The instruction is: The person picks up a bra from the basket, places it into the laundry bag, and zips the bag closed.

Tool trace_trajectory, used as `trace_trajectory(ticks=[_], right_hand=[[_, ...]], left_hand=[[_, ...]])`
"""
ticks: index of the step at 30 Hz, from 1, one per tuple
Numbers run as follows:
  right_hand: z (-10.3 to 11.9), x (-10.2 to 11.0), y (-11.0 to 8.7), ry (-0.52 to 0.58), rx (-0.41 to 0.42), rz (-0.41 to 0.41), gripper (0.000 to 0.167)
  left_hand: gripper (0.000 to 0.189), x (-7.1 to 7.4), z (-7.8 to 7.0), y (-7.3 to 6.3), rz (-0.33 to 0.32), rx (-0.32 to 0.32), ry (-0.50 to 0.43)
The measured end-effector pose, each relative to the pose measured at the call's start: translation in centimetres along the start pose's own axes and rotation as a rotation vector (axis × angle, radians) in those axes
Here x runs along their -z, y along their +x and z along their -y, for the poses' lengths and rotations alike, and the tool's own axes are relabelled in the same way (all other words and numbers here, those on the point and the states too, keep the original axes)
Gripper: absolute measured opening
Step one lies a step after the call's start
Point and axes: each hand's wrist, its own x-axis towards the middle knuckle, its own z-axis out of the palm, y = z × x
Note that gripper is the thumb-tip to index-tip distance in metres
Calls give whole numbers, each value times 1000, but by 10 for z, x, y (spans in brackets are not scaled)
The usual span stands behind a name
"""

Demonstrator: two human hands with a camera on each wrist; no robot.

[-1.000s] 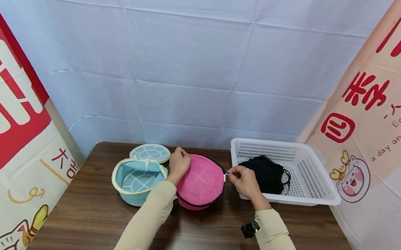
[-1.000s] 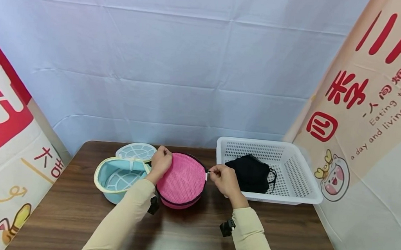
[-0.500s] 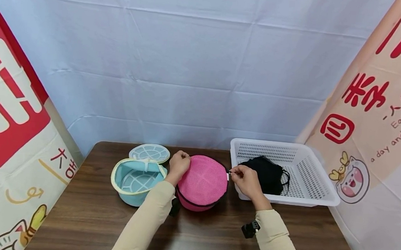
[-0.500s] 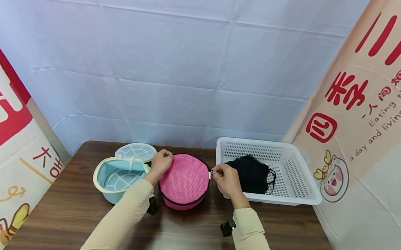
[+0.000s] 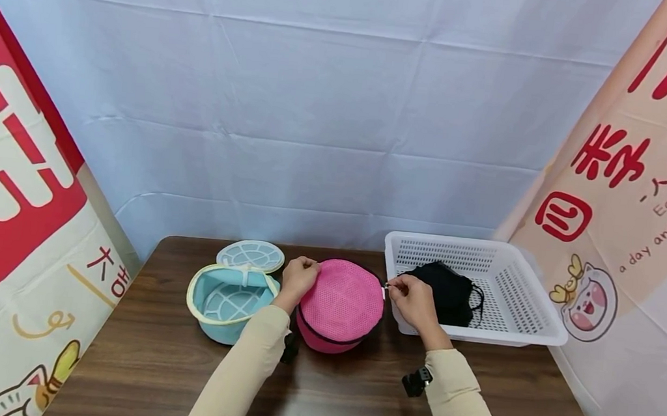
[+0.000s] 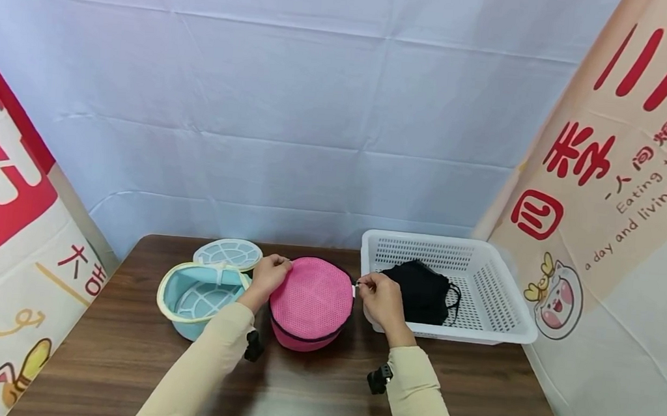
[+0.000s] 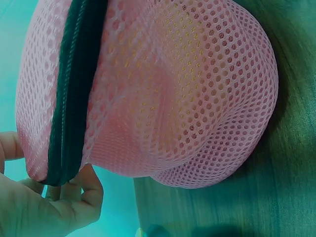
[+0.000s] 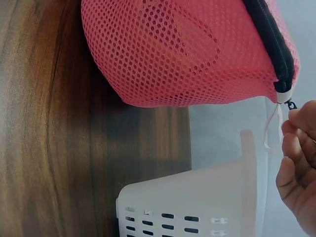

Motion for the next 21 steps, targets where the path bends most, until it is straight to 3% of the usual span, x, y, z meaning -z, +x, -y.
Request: trace_trajectory(ticks=[10,18,21], right_hand=[[22,8,-6,-84,-55,154,16],[20,8,-7,-104,-36,148,14],[21,9,-10,-130,-47,171,15]], left_hand=[[23,10,-2,-8,7,-133,140],[22,13,-2,-13,8,-166,144],[23,14,-2,-19,-3,-212,178]])
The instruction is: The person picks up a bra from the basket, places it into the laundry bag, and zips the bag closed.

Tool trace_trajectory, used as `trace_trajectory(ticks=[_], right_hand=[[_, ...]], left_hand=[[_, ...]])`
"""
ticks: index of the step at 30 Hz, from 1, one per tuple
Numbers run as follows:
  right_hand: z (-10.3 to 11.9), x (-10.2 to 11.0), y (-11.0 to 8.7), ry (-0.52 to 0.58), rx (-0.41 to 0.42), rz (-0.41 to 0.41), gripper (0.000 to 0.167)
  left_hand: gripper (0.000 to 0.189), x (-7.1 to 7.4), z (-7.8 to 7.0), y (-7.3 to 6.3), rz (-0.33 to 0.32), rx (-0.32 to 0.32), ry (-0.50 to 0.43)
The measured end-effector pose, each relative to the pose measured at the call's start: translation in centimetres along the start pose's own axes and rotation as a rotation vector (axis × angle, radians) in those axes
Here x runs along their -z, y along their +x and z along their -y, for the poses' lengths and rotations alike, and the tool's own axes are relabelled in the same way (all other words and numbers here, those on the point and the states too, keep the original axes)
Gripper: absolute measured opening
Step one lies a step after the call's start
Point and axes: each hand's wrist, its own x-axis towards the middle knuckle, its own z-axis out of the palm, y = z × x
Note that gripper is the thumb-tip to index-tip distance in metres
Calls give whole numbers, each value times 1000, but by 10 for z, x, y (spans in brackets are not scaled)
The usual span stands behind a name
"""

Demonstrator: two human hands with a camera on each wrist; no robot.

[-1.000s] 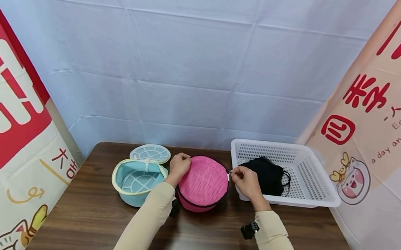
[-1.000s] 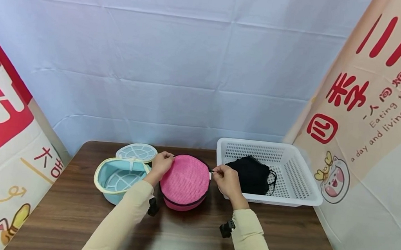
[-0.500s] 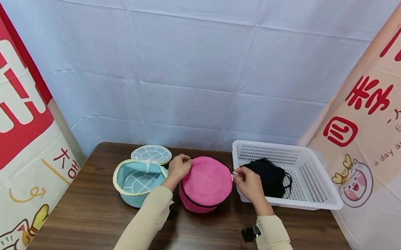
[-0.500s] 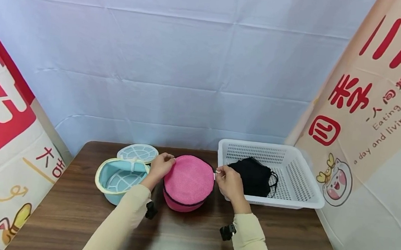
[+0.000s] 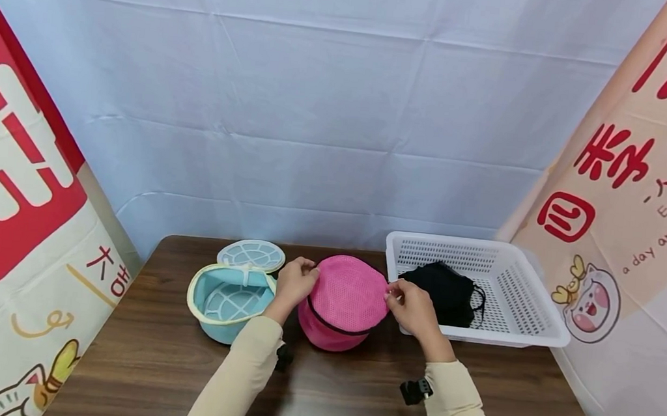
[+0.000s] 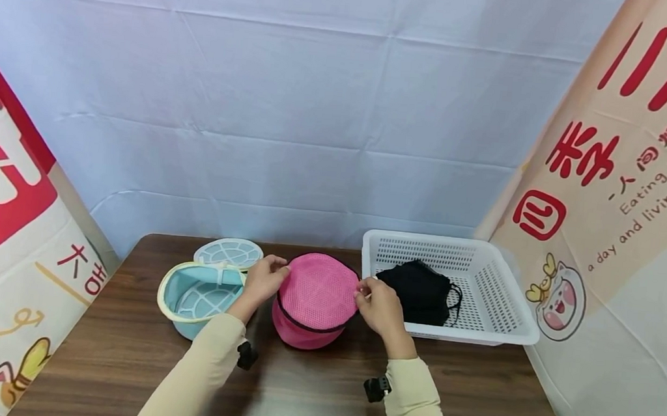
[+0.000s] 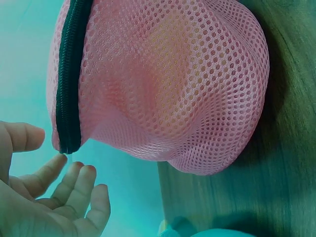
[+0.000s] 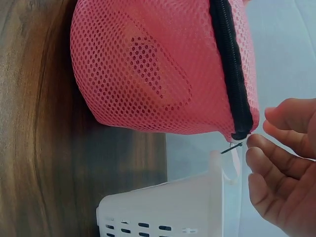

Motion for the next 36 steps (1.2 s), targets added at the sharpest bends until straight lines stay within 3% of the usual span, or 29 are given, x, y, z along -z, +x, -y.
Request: trace_trajectory(ticks=[7,11,16,24,36], right_hand=[[4,10,-11,-208,85,79,26],[0,15,-9,-258,125,65,28],[-5,23,-3,-303,128,82,28],[-8,39,6,-303,74,191,32],[-29,60,19,-226,-81,386,37]], left_hand=[[29,6,-5,-22,6,-154,214],[29,10,-2,-29,-15,-190,289],[29,18,5,-34,-37,-206,353],[29,31,14,-37,-88,-223,426],[32,51,30,-40,-70,-144,470]])
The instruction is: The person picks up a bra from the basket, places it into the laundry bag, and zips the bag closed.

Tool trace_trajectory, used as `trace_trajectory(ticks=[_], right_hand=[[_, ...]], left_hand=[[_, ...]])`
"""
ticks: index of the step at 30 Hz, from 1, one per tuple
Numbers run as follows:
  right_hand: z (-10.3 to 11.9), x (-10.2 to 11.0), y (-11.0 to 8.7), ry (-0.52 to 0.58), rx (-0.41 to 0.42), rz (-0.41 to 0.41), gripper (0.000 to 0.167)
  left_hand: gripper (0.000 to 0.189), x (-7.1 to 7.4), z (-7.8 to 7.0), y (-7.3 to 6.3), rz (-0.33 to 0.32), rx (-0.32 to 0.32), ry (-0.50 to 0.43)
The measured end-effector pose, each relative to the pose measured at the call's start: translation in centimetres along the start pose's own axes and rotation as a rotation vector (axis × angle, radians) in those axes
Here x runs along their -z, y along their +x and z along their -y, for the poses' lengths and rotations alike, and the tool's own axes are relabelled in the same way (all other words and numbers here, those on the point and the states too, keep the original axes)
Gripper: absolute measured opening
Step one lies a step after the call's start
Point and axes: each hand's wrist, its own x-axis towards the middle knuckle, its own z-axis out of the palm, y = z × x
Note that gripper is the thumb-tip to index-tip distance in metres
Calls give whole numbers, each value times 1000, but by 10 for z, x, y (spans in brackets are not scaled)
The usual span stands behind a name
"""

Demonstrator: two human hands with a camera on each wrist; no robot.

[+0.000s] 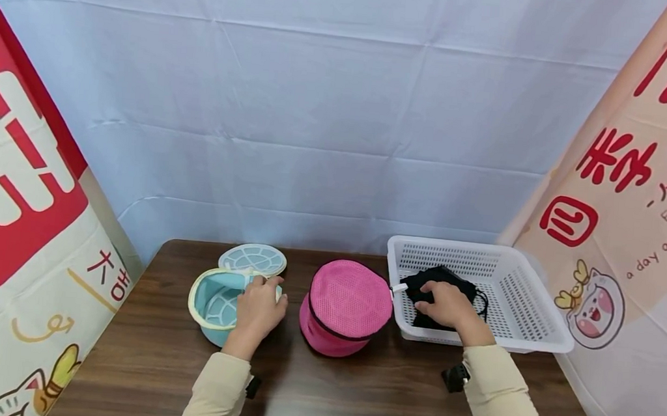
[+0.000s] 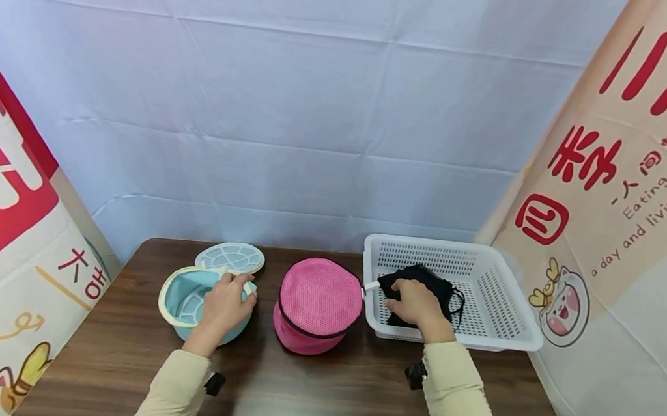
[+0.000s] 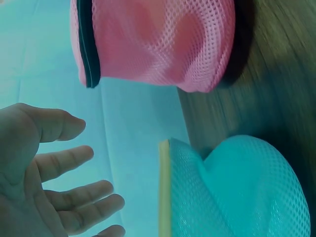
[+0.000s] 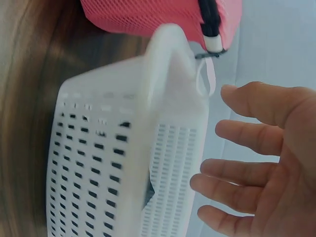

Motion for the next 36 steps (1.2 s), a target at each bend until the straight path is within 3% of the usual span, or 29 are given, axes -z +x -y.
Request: trace_trajectory(ticks=[6,15,26,36], right_hand=[[-6,10,6,2,-43,58,39],[-24,5,12,28,-95,79,43],[-38,12,22,139,-110,94,43],[-55,5,32,209,-202,120,47]], left_hand=[[35,5,9,-3,14,25,-1],[37,11,28,-5,1,51,6],[37,20,48,-8,-10,85,-5],[36,26,63,-12,-24,116,-20]])
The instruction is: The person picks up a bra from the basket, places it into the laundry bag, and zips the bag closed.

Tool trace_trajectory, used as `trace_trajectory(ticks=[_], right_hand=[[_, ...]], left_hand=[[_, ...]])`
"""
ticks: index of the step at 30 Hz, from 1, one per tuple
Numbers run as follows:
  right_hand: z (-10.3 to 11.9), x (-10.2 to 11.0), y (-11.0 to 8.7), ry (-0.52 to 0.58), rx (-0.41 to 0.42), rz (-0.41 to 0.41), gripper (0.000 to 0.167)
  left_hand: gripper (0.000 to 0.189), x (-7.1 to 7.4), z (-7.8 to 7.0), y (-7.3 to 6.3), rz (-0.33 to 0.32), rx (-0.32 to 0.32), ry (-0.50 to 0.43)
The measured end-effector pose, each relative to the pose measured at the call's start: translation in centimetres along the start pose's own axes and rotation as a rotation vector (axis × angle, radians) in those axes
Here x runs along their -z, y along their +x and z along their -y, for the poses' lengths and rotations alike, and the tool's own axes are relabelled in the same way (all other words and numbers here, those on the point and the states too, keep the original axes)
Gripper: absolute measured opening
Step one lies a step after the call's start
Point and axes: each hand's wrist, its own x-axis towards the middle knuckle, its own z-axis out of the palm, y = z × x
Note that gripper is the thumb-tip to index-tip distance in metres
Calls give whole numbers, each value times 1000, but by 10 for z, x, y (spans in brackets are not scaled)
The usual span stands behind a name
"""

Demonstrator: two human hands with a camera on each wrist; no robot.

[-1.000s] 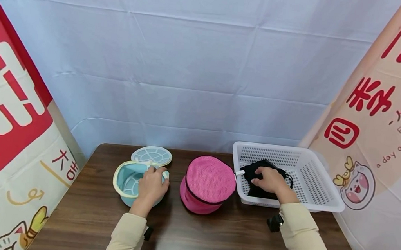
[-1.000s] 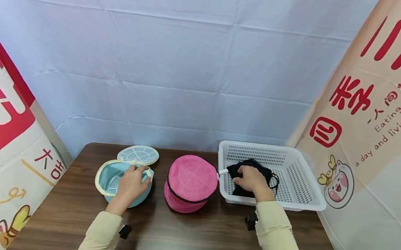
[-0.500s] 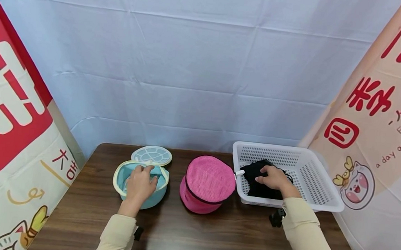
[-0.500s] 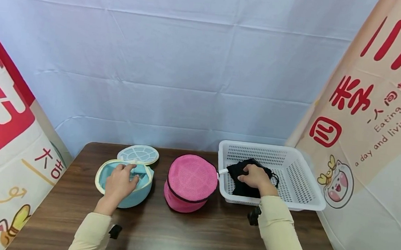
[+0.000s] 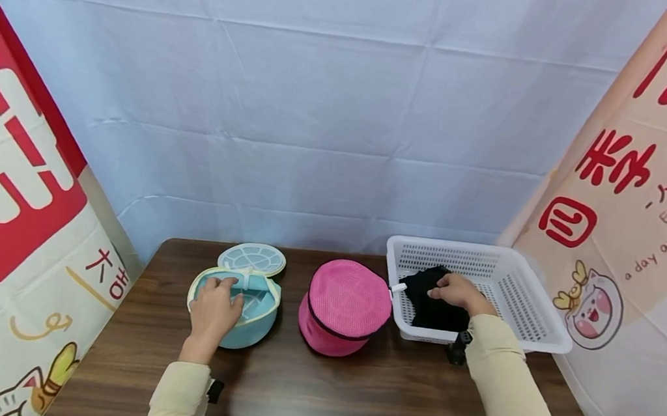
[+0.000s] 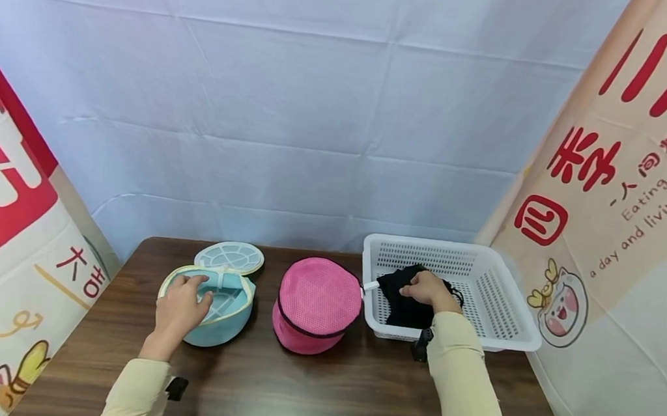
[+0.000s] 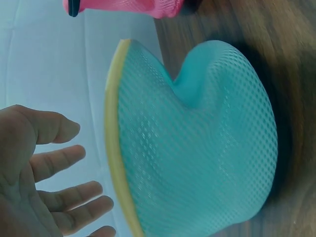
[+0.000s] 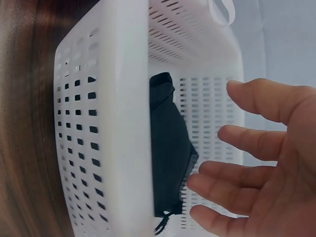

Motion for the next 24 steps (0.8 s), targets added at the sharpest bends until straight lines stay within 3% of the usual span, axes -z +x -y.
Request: trace_trajectory(ticks=[9,19,24], right_hand=[[-15,-5,6,46,-85,-88,48],[-26,-10,11,44,-164,-43,59],[-37,-13,14,74,-220,-17,64]], left_hand=[[37,3,12,0,-25,45,20],[36,7,23,-2,-53,102,31],[39,9,28,-2,-31,142,13]])
